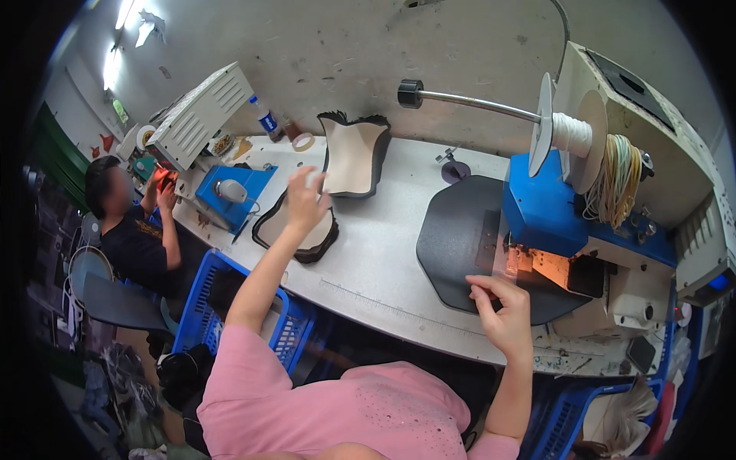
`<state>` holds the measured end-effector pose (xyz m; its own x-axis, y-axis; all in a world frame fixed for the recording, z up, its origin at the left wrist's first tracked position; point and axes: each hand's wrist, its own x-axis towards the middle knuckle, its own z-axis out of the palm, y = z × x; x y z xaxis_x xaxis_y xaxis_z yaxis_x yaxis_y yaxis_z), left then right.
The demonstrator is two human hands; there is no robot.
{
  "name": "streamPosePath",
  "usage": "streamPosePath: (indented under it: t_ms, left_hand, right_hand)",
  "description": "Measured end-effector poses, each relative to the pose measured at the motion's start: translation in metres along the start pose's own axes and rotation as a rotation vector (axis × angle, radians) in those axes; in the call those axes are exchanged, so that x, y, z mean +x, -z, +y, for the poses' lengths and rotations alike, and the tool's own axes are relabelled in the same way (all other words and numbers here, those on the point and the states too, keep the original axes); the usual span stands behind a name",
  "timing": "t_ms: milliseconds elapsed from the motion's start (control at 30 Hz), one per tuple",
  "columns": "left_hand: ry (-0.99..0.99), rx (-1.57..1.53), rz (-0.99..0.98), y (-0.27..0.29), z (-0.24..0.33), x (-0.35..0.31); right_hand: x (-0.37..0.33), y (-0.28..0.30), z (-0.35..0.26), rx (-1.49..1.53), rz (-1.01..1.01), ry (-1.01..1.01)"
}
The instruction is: The person operates a sewing machine to stitch the edges of black and white car floor mats. They guide the mats through the machine, aligning the edges, and then remove the finished pieces to place them on the table. The process is repeated for multiple mats throughout the clip.
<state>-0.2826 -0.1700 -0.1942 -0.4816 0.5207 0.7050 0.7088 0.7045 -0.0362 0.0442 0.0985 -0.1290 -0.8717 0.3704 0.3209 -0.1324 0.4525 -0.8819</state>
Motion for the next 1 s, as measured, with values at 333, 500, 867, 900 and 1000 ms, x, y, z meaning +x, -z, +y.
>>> streamPosePath:
  t_ms: [333,500,867,900,1000]
  left_hand:
    - [0.035,-0.393,-0.266,-0.057,0.013,0.021]
    - [0.715,-0.929,0.027,-0.044,0.005,0.051]
    - [-0.273,-1.293,-0.706,0.102,0.213,-0.006]
    - [-0.265,-1.325,-0.672,0.101,0.223,-0.012]
    - [-0.363,-0.967,-0.303,0.090,0.231,-0.001]
  right_hand:
    - [0.001,0.000,0.000,0.012,-0.005,-0.009]
    - [0.000,-0.002,-0.002,0.026,-0.009,-0.006]
    - [0.006,-0.011,-0.017,-0.480,0.068,0.130]
    - [0.005,-0.009,-0.017,-0.527,0.052,0.151]
    - [-0.004,0.000,-0.017,-0.596,0.006,0.122]
